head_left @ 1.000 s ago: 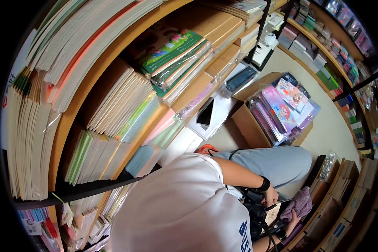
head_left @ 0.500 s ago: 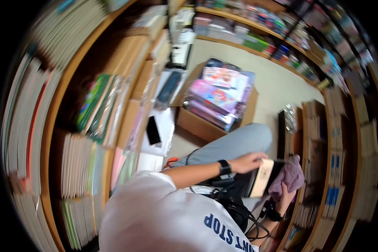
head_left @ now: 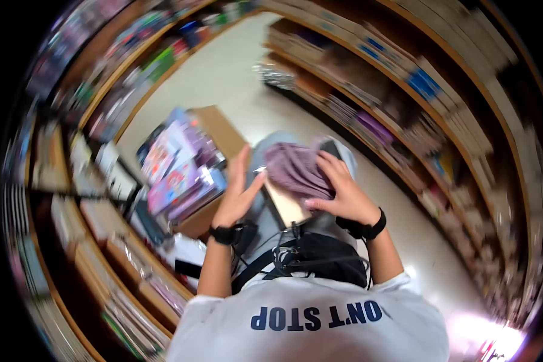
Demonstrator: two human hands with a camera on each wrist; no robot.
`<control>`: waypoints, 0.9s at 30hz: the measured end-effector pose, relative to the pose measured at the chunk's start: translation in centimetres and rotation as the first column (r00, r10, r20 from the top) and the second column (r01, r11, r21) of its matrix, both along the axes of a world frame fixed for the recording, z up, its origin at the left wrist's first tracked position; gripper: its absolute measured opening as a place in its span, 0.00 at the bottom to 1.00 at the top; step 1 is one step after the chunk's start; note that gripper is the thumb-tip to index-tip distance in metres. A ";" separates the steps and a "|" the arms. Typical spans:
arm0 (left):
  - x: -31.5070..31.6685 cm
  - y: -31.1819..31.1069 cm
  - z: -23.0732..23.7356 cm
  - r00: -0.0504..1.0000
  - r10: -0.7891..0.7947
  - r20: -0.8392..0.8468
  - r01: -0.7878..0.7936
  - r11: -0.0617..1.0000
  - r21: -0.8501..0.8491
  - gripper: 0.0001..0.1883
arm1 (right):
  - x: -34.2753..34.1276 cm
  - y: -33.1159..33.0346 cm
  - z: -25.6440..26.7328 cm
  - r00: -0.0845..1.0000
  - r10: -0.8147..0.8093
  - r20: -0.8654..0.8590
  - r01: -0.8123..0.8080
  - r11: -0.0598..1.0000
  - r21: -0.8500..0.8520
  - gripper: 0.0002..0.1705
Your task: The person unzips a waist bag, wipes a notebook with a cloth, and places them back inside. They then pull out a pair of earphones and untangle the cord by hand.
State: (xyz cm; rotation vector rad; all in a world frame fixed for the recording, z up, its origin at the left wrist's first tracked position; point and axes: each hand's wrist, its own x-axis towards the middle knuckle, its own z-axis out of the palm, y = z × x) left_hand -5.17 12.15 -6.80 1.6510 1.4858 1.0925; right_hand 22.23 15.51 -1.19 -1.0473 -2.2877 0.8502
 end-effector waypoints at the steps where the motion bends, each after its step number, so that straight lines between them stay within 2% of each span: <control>1: -0.1 0.4 2.3 0.996 -0.050 -0.078 0.055 0.996 0.063 0.39 | 1.1 -0.4 1.1 0.985 -0.096 -0.142 0.098 0.995 0.011 0.40; 2: -0.1 0.6 3.9 0.984 -0.100 -0.150 0.120 0.984 0.131 0.40 | 2.8 -0.7 0.7 0.935 -0.294 -0.199 0.284 0.956 -0.075 0.33; 4: 1.4 1.5 6.2 0.942 -0.184 -0.280 0.251 0.941 0.228 0.43 | 7.2 -1.1 -2.0 0.737 -0.616 -0.279 0.584 0.788 -0.197 0.17; 6: 3.5 2.4 7.2 0.883 -0.261 -0.390 0.371 0.897 0.239 0.44 | 11.6 -3.4 -5.0 0.710 -0.699 0.086 0.698 0.682 -0.218 0.13; 7: 4.6 2.5 7.4 0.829 -0.279 -0.484 0.405 0.897 0.179 0.46 | 12.6 -5.2 -5.2 0.747 -0.581 0.323 0.659 0.712 -0.244 0.12; 8: 5.7 2.4 7.1 0.779 -0.284 -0.559 0.431 0.890 0.148 0.47 | 14.6 -7.5 -8.1 0.853 -0.438 0.283 0.515 0.793 -0.325 0.11; 9: 6.3 2.3 6.5 0.720 -0.287 -0.632 0.455 0.882 0.118 0.48 | 15.2 -9.6 -9.4 0.924 -0.287 0.254 0.375 0.818 -0.436 0.11; 11: 7.0 2.2 4.5 0.644 -0.307 -0.701 0.465 0.884 0.040 0.50 | 13.5 -13.2 -7.6 0.920 -0.328 0.216 0.387 0.663 -0.641 0.10; 12: 7.2 1.9 3.8 0.602 -0.316 -0.734 0.467 0.884 0.002 0.51 | 13.4 -14.8 -8.0 0.901 -0.381 0.208 0.415 0.618 -0.668 0.10; 14: 7.0 1.8 3.3 0.622 -0.325 -0.712 0.474 0.880 0.012 0.52 | 13.5 -18.3 -9.4 0.849 -0.491 0.194 0.464 0.518 -0.719 0.10; 17: 7.2 1.2 3.0 0.614 -0.311 -0.725 0.468 0.884 0.017 0.54 | 13.7 -22.7 -10.8 0.790 -0.590 0.166 0.513 0.489 -0.706 0.08; 18: 7.2 0.9 2.9 0.599 -0.293 -0.746 0.465 0.885 0.026 0.55 | 13.2 -23.7 -10.5 0.796 -0.581 0.169 0.532 0.539 -0.653 0.09; 20: 7.1 0.2 2.2 0.579 -0.240 -0.779 0.454 0.889 0.064 0.56 | 12.4 -25.6 -9.8 0.731 -0.669 0.135 0.564 0.481 -0.671 0.09; 24: 6.5 -0.4 0.7 0.622 -0.203 -0.756 0.457 0.878 0.140 0.53 | 11.6 -28.0 -7.3 0.610 -0.781 0.134 0.586 0.331 -0.740 0.14; 27: 6.2 -0.7 -0.1 0.657 -0.167 -0.735 0.466 0.857 0.222 0.53 | 10.6 -29.0 -3.7 0.749 -0.624 0.224 0.533 0.365 -0.763 0.13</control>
